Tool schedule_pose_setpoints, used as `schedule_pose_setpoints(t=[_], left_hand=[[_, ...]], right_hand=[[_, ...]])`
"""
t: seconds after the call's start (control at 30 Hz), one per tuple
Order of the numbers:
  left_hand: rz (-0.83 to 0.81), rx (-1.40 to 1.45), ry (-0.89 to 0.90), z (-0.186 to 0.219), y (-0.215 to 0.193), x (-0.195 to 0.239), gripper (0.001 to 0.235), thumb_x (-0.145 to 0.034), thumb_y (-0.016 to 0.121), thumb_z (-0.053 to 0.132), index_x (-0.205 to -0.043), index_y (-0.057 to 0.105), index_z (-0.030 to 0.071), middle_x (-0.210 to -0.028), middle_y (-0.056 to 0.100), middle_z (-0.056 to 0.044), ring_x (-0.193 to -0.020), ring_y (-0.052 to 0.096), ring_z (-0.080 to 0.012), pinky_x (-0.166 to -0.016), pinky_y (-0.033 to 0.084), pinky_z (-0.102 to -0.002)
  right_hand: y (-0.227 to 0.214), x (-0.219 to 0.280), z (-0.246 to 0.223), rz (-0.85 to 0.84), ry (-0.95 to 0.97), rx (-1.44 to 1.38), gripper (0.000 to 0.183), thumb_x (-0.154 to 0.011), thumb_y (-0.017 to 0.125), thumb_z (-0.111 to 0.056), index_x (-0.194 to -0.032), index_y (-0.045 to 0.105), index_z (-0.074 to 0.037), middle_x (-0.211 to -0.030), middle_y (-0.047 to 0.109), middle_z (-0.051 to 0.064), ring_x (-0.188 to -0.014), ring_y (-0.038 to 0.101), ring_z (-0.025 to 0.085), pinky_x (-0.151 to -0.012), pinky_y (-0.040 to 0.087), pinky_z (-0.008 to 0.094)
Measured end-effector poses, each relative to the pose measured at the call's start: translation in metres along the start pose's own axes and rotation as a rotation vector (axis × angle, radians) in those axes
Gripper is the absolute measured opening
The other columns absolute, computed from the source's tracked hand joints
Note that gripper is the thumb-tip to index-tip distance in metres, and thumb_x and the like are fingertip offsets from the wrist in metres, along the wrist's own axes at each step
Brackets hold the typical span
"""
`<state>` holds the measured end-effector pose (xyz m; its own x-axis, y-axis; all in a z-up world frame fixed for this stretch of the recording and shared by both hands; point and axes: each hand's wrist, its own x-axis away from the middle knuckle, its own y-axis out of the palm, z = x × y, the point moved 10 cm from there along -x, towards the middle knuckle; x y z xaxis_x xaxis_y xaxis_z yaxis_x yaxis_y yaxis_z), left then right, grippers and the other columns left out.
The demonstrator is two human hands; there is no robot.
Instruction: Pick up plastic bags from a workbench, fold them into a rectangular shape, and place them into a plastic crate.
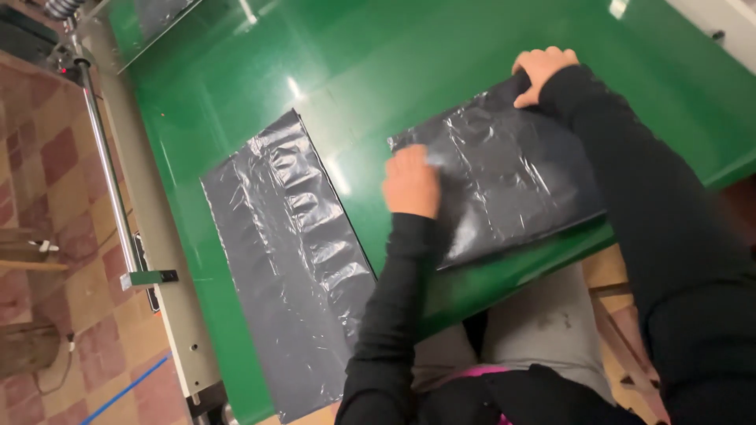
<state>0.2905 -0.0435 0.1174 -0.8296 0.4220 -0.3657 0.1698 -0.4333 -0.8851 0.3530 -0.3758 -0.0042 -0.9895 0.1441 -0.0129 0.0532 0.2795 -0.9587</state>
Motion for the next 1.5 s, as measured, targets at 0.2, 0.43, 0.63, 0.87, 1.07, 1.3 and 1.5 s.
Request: schedule_pose_setpoints(t=[0.2,0.43,0.63,0.87,1.07,1.3,1.5], left_hand=[[-0.353,1.045,-0.047,0.055,0.088,0.054,0.043,-0.106,0.063,0.037,-0.136,0.062,0.006,-0.132,0.069,-0.010,-0.126,0.068,-0.0290,-0.108,0.052,-0.034],[-0.471,2.136,-0.803,-0.029,0.118,0.093,0.106,-0.094,0.025,0.088,-0.147,0.045,-0.002,-0.151,0.054,-0.021,-0.136,0.056,-0.0334,-0.105,0.040,-0.044],[-0.490,2.210,-0.639,-0.067,0.132,0.140,0.109,-0.100,0.036,0.083,-0.153,0.038,-0.013,-0.155,0.042,-0.027,-0.141,0.042,-0.0387,-0.119,0.035,-0.047],[-0.051,0.854,-0.363,-0.028,-0.018,0.157,0.072,-0.092,0.067,0.047,-0.145,0.047,0.003,-0.142,0.051,-0.019,-0.125,0.052,-0.0312,-0.097,0.046,-0.038],[-0.111,-0.158,0.472,0.050,-0.033,0.169,0.037,-0.089,0.077,0.039,-0.115,0.064,0.015,-0.116,0.063,-0.005,-0.114,0.059,-0.0285,-0.085,0.048,-0.043],[-0.852,0.564,0.627,0.106,0.006,0.124,0.022,-0.091,0.068,0.030,-0.098,0.076,0.010,-0.089,0.071,-0.007,-0.084,0.069,-0.0278,-0.076,0.053,-0.036],[-1.491,1.448,-0.268,0.065,0.162,0.073,0.084,-0.092,0.033,0.072,-0.097,0.079,0.001,-0.094,0.081,-0.007,-0.088,0.074,-0.0169,-0.082,0.059,-0.029]], right_hand=[[0.027,-0.011,-0.010,-0.124,-0.002,0.122,0.047,-0.069,0.087,-0.037,-0.110,0.072,-0.023,-0.104,0.073,0.003,-0.107,0.062,0.030,-0.093,0.040,0.052],[-0.099,0.198,-0.085,0.412,-0.303,-0.283,0.011,-0.088,0.075,-0.019,-0.094,0.067,-0.022,-0.103,0.068,-0.006,-0.101,0.059,0.019,-0.092,0.041,0.037],[-0.080,0.301,-0.084,0.448,-0.179,-0.148,0.031,-0.069,0.072,-0.005,-0.094,0.075,-0.023,-0.105,0.071,-0.015,-0.122,0.060,0.018,-0.107,0.037,0.043],[-0.069,0.313,-0.084,0.467,-0.195,-0.036,0.026,-0.078,0.072,-0.006,-0.097,0.075,-0.023,-0.120,0.071,-0.015,-0.135,0.056,0.019,-0.113,0.037,0.043],[-0.096,0.319,-0.205,0.342,-0.308,0.262,0.030,-0.080,0.068,-0.019,-0.106,0.075,-0.005,-0.130,0.065,0.013,-0.135,0.052,0.034,-0.113,0.041,0.049],[-0.005,0.356,-0.227,0.452,-0.448,-0.146,0.039,-0.087,0.062,-0.008,-0.124,0.067,0.002,-0.133,0.065,0.020,-0.129,0.061,0.032,-0.112,0.046,0.045],[0.059,0.365,-0.109,-0.020,0.582,-0.789,0.019,-0.106,0.063,-0.009,-0.122,0.069,0.001,-0.104,0.067,0.028,-0.098,0.068,0.036,-0.097,0.058,0.045]])
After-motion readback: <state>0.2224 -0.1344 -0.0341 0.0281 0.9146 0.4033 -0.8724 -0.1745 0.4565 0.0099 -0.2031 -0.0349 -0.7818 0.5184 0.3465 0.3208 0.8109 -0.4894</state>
